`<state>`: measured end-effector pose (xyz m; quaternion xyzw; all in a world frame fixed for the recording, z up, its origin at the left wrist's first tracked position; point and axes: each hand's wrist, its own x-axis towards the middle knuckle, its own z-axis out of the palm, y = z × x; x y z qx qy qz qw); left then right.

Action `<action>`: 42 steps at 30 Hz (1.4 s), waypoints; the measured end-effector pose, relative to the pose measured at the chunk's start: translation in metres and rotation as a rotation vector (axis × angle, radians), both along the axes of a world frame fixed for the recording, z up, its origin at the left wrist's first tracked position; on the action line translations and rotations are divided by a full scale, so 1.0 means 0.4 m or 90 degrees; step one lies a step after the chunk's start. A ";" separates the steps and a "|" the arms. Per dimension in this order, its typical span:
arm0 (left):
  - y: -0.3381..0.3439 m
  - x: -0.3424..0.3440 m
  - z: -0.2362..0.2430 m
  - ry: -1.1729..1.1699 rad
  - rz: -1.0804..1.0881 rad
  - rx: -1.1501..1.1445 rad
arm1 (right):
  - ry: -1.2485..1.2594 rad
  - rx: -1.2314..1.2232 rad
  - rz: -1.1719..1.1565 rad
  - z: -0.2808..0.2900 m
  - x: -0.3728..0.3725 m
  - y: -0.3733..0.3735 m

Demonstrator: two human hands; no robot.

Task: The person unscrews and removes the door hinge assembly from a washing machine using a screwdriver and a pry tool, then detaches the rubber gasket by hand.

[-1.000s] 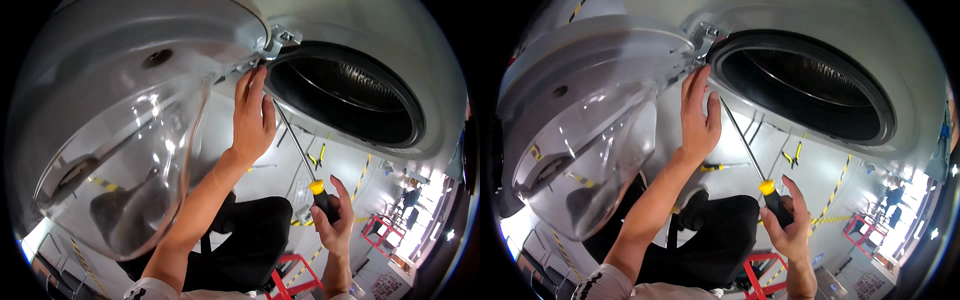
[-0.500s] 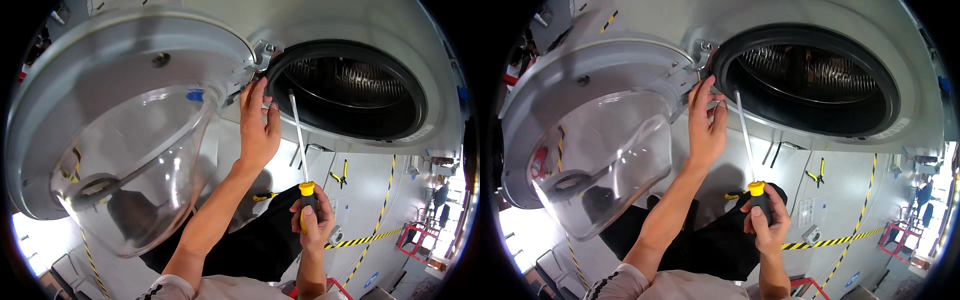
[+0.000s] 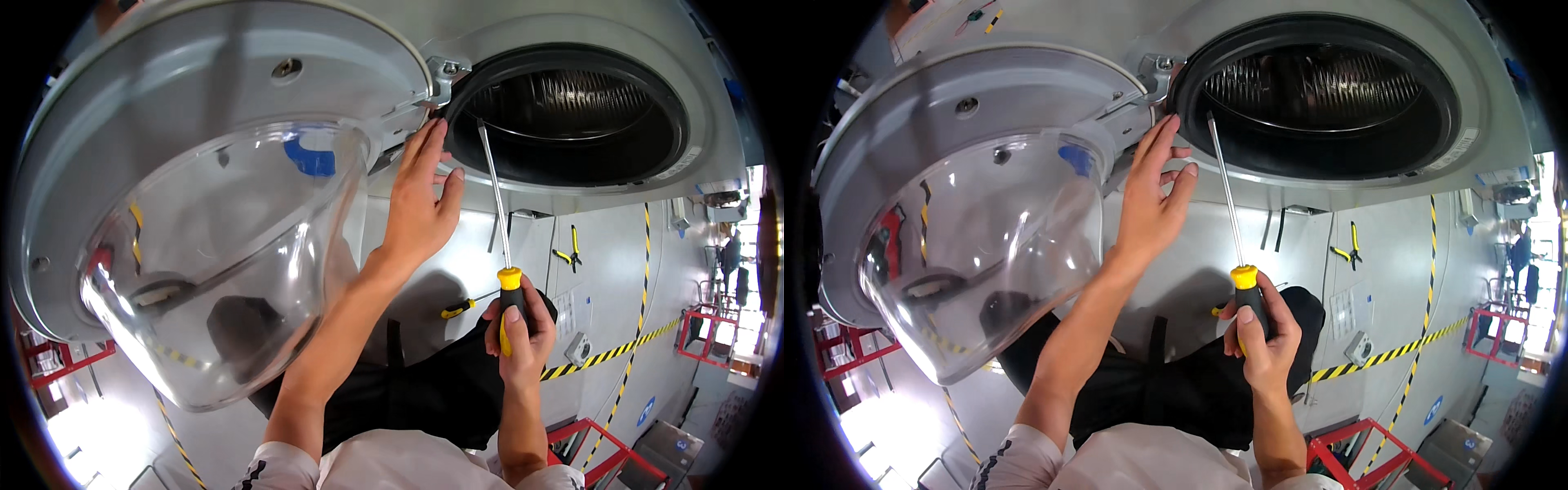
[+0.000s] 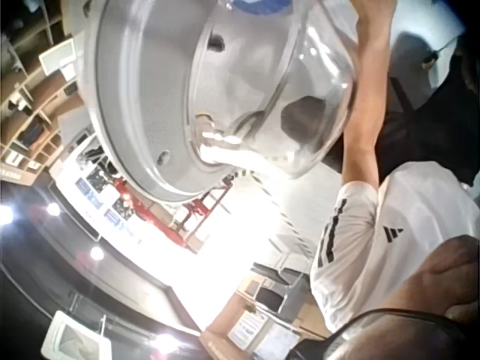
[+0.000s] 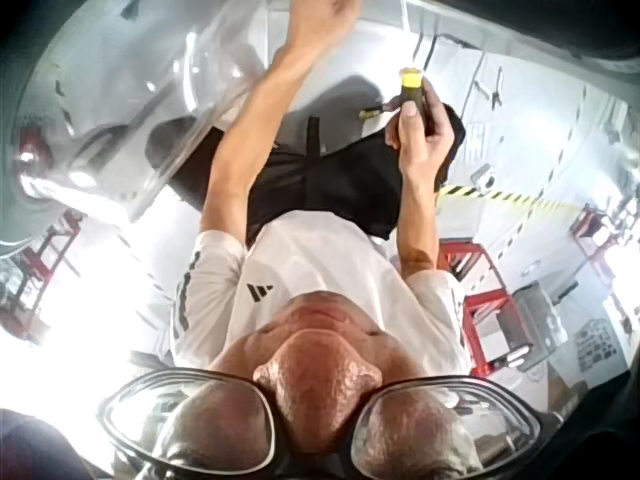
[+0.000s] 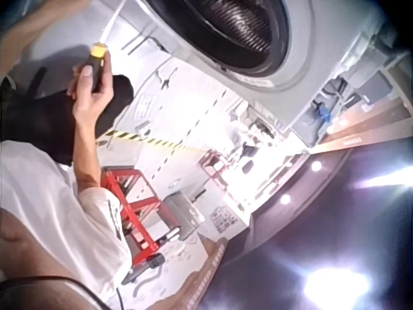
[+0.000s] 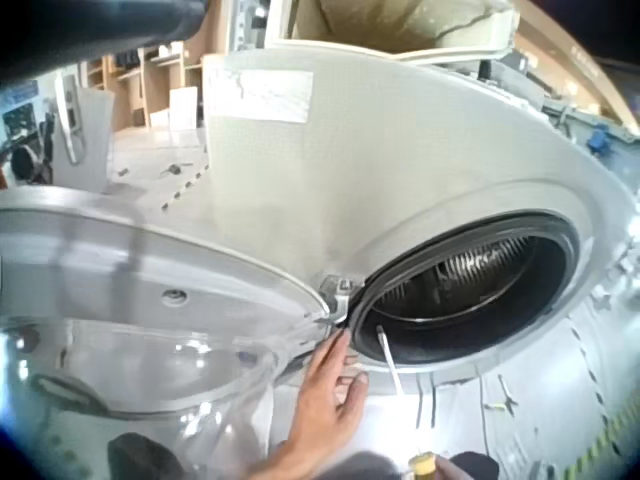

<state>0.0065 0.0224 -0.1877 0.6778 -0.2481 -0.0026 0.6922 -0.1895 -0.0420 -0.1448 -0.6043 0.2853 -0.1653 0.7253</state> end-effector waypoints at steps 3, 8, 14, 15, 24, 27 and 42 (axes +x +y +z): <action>0.019 0.000 0.000 0.018 -0.049 0.032 | 0.004 -0.005 -0.005 -0.004 0.016 0.023; 0.043 0.020 -0.012 -0.078 -0.090 0.088 | 0.031 -0.026 -0.016 0.023 0.049 0.064; 0.076 0.024 -0.008 -0.081 -0.173 0.127 | 0.049 -0.024 -0.069 0.028 0.048 0.103; 0.080 0.029 -0.010 -0.073 -0.183 0.128 | 0.046 -0.031 -0.083 0.026 0.042 0.112; 0.099 0.069 -0.016 -0.132 -0.238 0.141 | 0.081 -0.036 -0.094 0.033 0.051 0.177; 0.086 0.044 -0.026 -0.130 -0.257 0.151 | 0.089 -0.048 -0.088 0.046 0.072 0.186; 0.083 0.064 -0.041 -0.027 -0.298 0.032 | 0.115 -0.141 -0.136 0.042 0.133 0.225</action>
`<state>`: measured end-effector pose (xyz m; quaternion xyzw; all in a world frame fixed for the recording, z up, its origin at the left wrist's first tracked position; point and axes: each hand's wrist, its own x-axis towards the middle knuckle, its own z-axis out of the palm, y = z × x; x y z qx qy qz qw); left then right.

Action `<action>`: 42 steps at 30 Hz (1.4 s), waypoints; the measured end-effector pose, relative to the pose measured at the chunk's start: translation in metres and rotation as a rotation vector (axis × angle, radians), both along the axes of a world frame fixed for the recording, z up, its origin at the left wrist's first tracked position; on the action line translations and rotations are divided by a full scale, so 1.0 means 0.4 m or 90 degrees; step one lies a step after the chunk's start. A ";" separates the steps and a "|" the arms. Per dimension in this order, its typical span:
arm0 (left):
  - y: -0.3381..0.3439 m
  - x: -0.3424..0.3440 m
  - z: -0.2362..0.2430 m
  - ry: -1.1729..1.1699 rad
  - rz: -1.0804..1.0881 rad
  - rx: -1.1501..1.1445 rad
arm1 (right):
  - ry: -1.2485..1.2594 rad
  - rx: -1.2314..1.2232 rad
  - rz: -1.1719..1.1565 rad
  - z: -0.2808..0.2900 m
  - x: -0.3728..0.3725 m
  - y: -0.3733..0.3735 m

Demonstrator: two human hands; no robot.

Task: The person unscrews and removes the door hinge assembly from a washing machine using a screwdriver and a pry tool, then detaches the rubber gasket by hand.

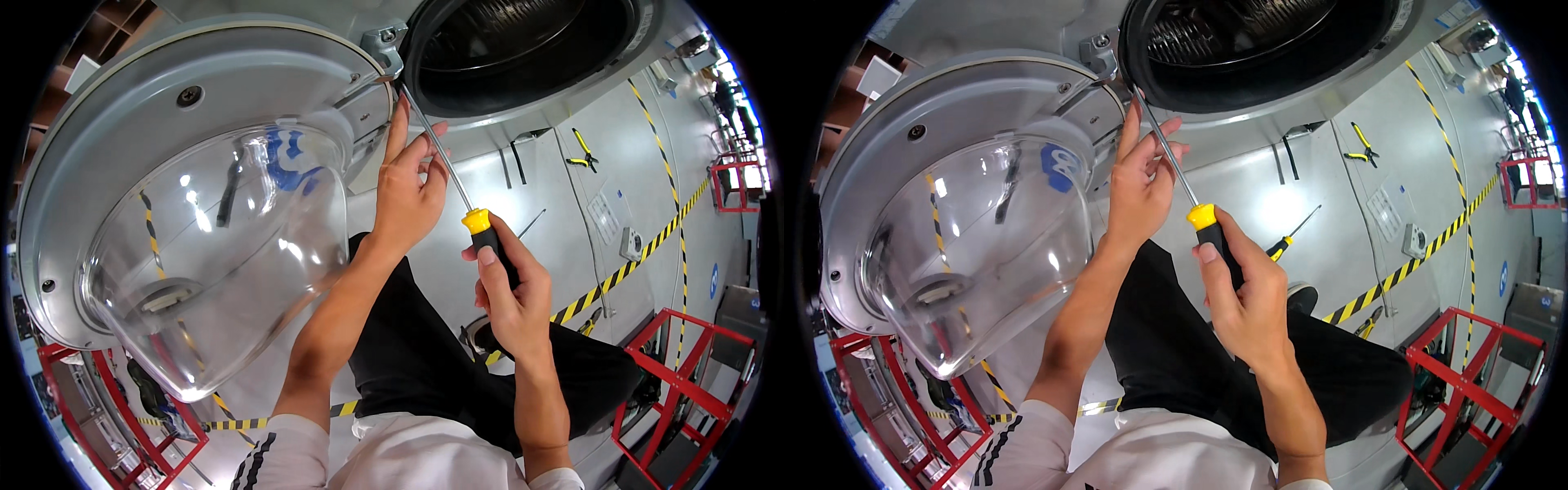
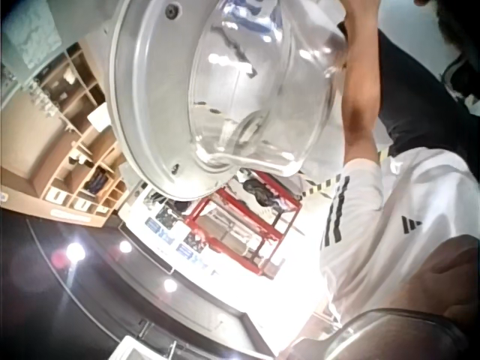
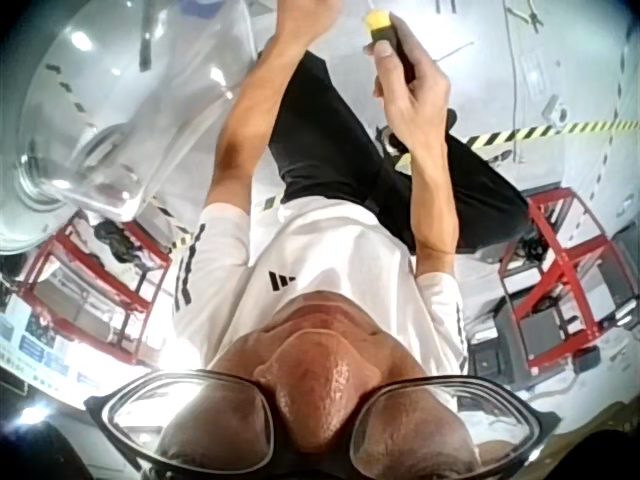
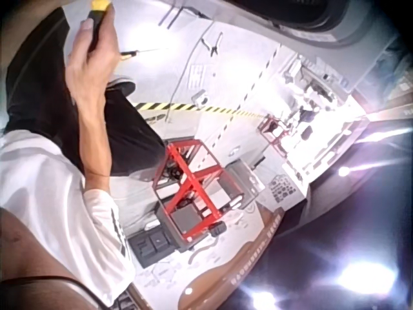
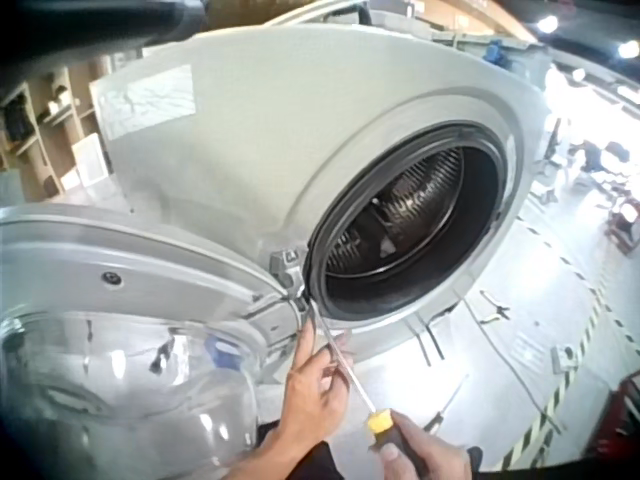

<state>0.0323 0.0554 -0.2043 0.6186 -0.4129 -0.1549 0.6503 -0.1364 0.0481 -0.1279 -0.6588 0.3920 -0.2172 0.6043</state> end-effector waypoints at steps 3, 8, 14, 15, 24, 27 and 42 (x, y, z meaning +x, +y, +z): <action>0.000 -0.001 -0.010 0.019 -0.007 -0.002 | 0.028 -0.026 0.003 0.003 0.000 0.002; 0.002 0.013 -0.013 0.106 -0.001 -0.076 | 0.056 -0.175 -0.014 -0.029 -0.005 0.010; 0.011 0.015 -0.005 0.107 -0.020 -0.041 | 0.039 -0.121 -0.007 -0.034 -0.024 0.011; 0.010 0.012 -0.003 0.106 -0.017 -0.044 | 0.028 -0.086 -0.003 -0.029 -0.032 0.010; 0.011 -0.001 0.010 0.064 -0.029 -0.044 | -0.278 0.220 -0.015 -0.064 0.045 -0.075; 0.017 0.007 0.001 0.097 -0.030 -0.054 | -0.291 0.256 -0.011 -0.071 0.161 -0.128; 0.010 0.017 -0.009 0.002 0.037 -0.012 | -0.312 0.084 -0.083 -0.130 0.386 -0.199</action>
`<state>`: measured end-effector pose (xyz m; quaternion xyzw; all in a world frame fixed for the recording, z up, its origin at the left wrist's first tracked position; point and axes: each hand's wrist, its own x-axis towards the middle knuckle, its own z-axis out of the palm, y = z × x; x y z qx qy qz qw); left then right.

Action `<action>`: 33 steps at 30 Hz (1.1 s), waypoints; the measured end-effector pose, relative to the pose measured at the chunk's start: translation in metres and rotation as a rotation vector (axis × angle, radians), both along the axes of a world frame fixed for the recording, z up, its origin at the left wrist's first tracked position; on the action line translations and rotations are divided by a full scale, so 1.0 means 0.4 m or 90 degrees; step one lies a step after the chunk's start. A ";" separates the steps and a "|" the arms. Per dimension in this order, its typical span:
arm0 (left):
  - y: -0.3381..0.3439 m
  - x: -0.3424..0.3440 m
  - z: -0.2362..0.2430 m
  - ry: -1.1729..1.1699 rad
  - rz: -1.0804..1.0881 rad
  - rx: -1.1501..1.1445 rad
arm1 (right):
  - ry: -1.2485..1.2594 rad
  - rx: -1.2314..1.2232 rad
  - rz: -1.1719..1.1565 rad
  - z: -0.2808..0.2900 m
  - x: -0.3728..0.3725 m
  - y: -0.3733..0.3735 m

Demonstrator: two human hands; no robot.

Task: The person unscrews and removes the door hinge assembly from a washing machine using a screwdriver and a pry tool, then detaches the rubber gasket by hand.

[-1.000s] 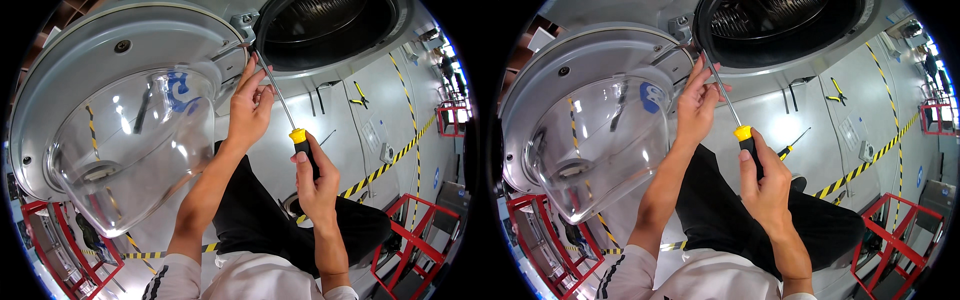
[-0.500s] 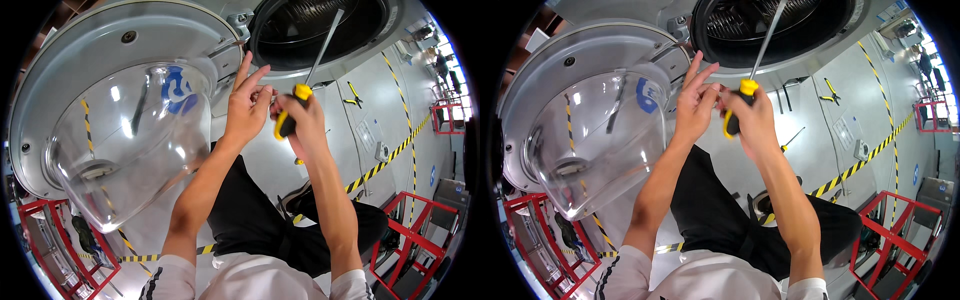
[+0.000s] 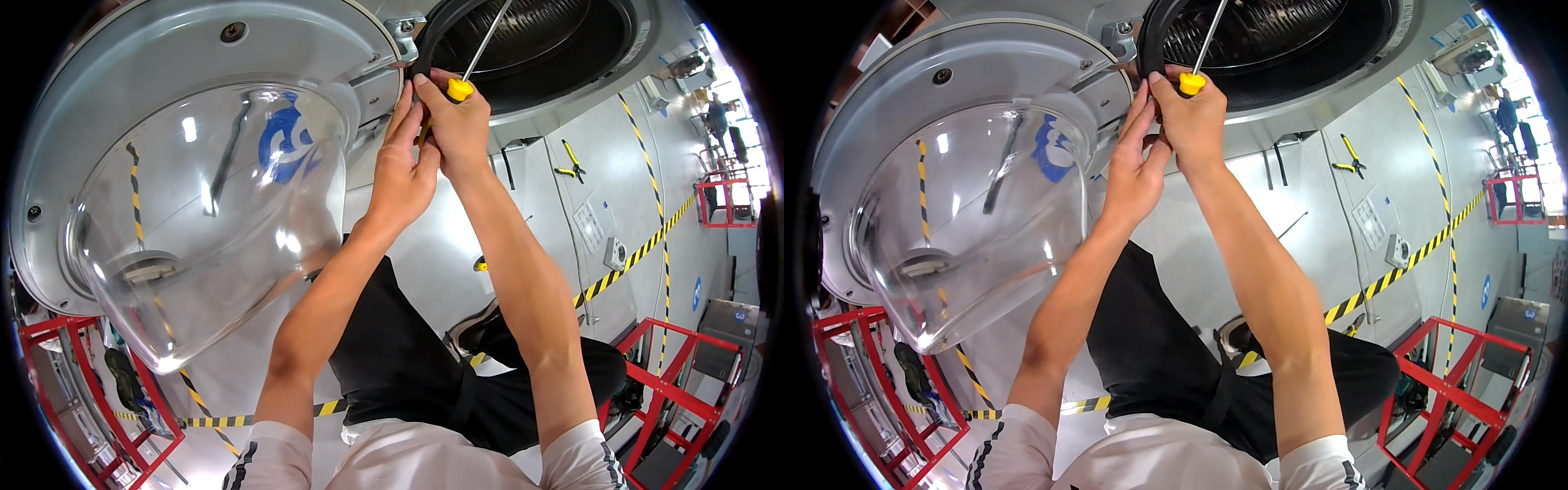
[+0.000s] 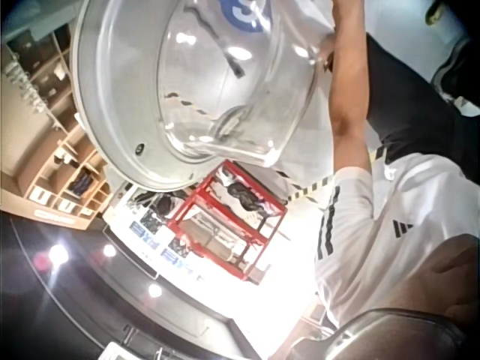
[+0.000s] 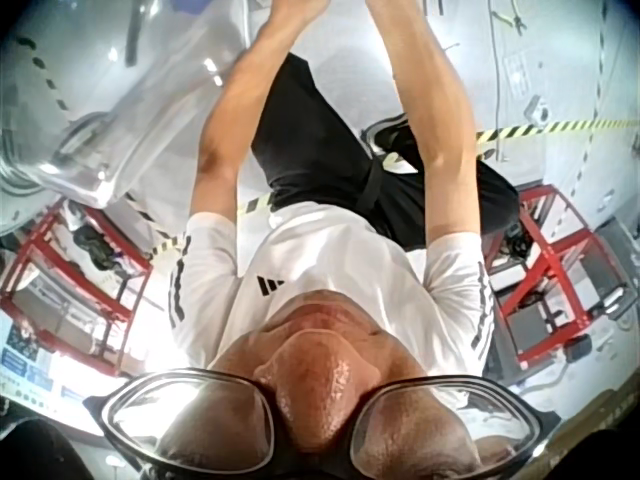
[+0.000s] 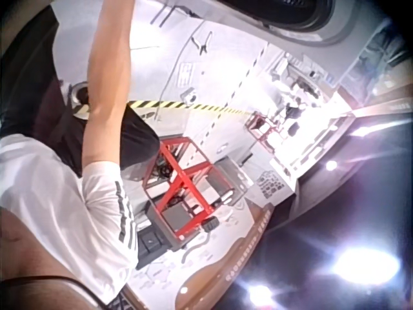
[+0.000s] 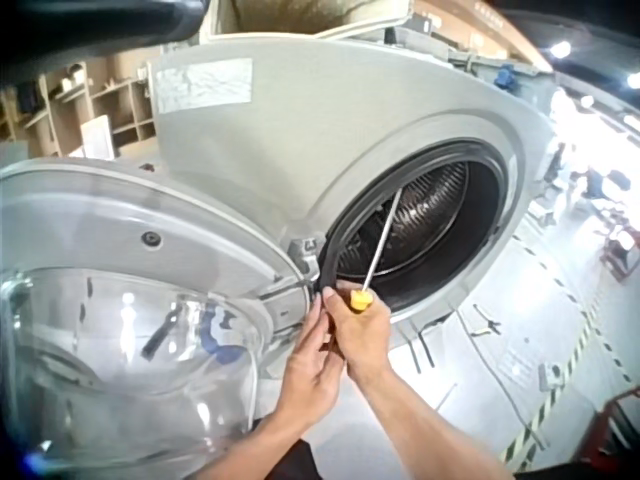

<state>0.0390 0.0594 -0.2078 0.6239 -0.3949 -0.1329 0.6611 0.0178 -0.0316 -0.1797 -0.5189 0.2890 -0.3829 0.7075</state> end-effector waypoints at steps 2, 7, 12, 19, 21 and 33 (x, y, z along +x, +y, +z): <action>-0.003 0.002 -0.006 -0.023 0.000 0.005 | -0.015 -0.012 -0.029 -0.004 0.001 0.002; -0.004 0.006 -0.014 -0.028 -0.003 -0.008 | 0.005 -0.079 -0.043 -0.013 0.004 -0.004; -0.001 -0.003 -0.013 -0.049 0.010 0.012 | -0.007 -0.051 0.061 -0.024 -0.009 -0.034; 0.000 -0.015 -0.010 -0.120 0.030 0.019 | 0.026 -0.016 0.133 -0.019 -0.026 -0.061; 0.001 -0.020 0.001 -0.080 0.010 0.013 | 0.043 -0.005 0.153 -0.013 -0.031 -0.067; -0.003 -0.011 -0.007 -0.052 -0.017 -0.035 | 0.026 -0.071 -0.024 -0.023 0.005 -0.028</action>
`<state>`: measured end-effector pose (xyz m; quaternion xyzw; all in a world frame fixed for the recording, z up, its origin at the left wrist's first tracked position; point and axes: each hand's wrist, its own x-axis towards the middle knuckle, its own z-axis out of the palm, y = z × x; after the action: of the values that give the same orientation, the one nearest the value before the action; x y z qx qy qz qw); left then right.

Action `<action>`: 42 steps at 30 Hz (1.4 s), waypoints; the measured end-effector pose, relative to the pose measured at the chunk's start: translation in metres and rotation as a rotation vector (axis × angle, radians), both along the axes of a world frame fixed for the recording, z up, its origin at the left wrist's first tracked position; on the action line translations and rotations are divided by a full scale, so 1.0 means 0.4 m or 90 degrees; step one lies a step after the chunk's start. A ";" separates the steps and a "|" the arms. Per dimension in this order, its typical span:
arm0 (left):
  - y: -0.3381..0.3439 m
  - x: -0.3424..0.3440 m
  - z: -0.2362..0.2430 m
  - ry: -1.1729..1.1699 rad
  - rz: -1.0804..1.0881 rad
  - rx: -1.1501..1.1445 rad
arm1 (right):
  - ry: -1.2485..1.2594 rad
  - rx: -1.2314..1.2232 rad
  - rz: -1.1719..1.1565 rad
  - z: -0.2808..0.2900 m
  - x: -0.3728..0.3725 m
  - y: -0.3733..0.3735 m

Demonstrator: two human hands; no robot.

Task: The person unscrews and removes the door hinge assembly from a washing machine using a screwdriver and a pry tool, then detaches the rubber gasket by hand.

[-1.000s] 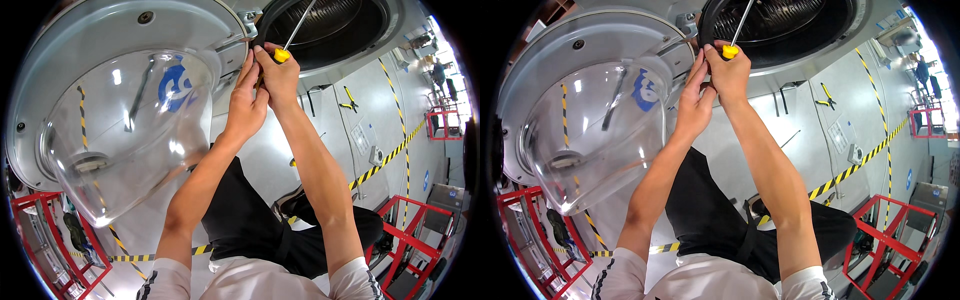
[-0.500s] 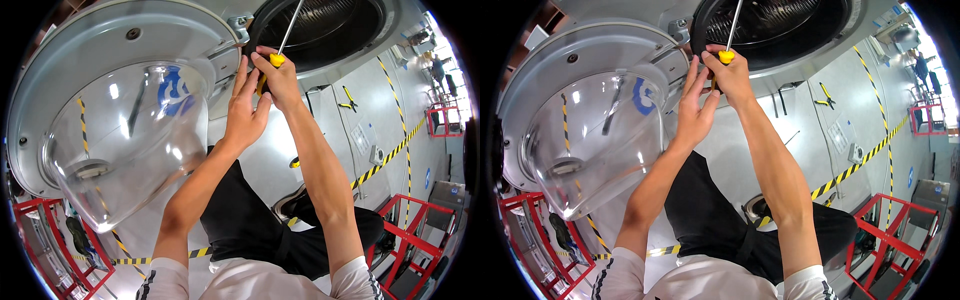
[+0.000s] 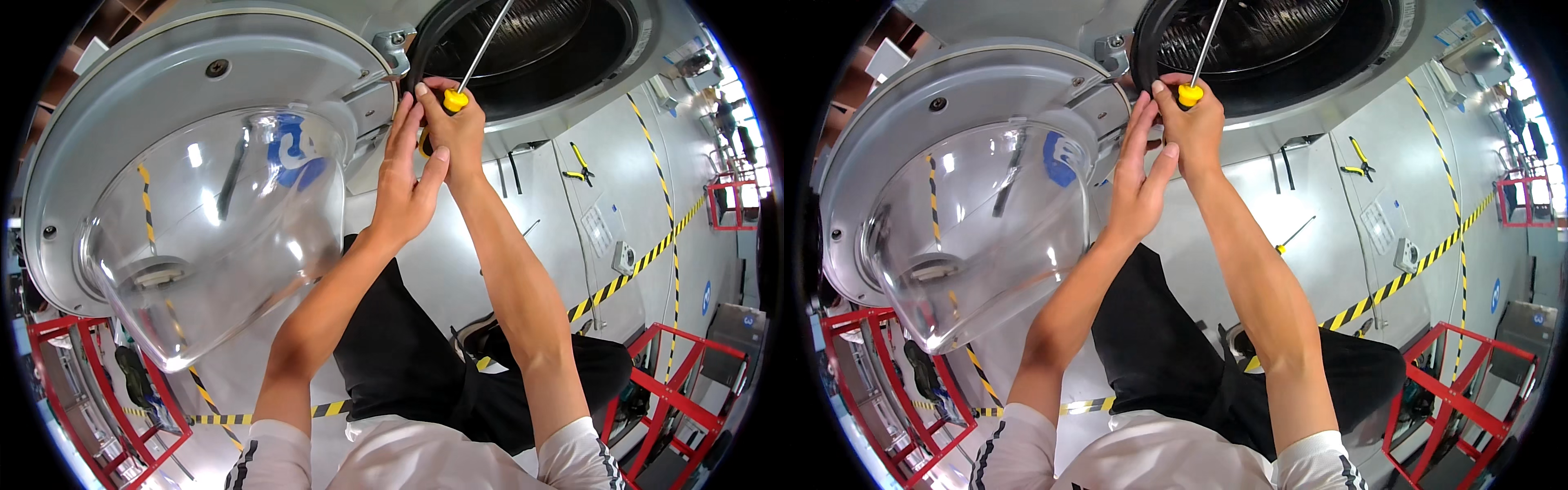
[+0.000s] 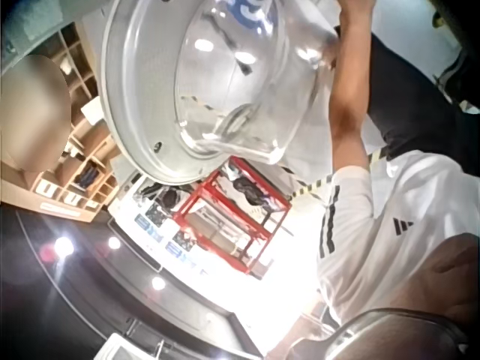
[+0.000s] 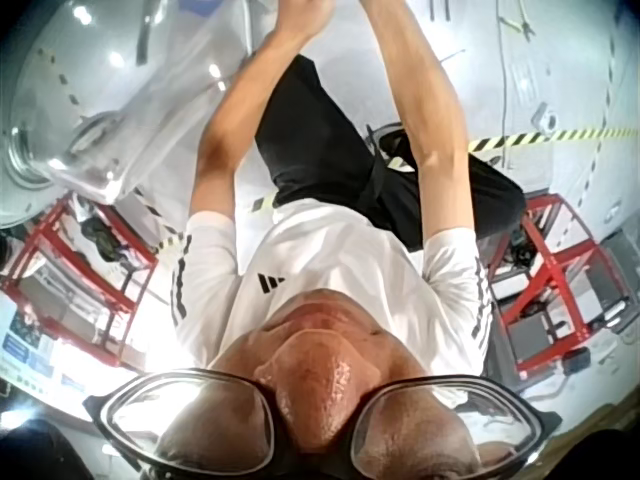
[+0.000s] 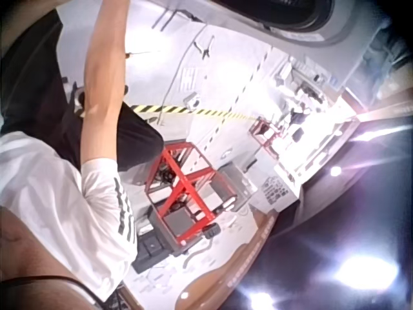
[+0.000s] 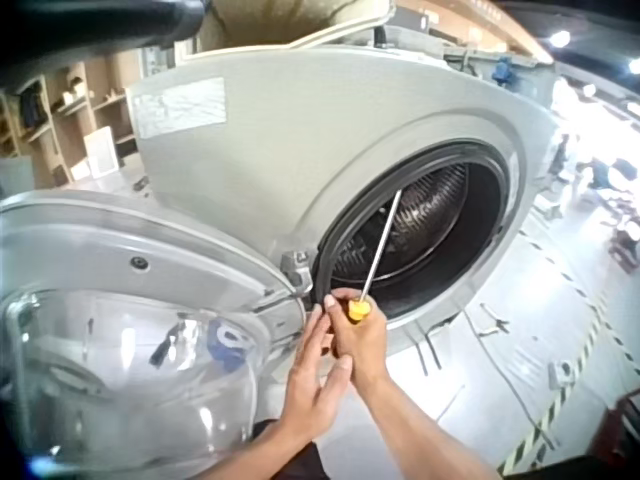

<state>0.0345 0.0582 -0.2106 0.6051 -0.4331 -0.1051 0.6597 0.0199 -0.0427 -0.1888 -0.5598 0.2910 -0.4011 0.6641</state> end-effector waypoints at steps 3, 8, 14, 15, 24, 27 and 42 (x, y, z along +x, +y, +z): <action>-0.004 0.002 -0.003 0.009 -0.010 -0.026 | -0.030 0.055 0.042 -0.016 -0.007 0.006; 0.006 -0.003 -0.010 0.066 -0.025 -0.038 | 0.001 -0.033 0.037 -0.025 -0.018 -0.009; 0.005 -0.005 0.004 0.107 -0.060 -0.059 | 0.025 -0.038 0.017 -0.005 -0.006 0.000; 0.005 -0.006 0.004 0.077 -0.053 -0.053 | 0.054 -0.053 0.011 0.003 -0.007 -0.002; 0.024 -0.015 0.022 -0.131 0.081 0.037 | 0.064 -0.353 -0.200 -0.072 0.039 0.029; 0.027 -0.007 0.022 -0.123 0.089 0.040 | 0.059 -0.369 -0.216 -0.074 0.039 0.030; 0.018 -0.014 0.018 0.013 0.084 -0.006 | -0.024 -0.071 0.008 -0.035 -0.005 0.001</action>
<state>0.0289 0.0652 -0.2035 0.6281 -0.3863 -0.0654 0.6723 0.0180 -0.0423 -0.2029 -0.5900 0.2519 -0.4229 0.6401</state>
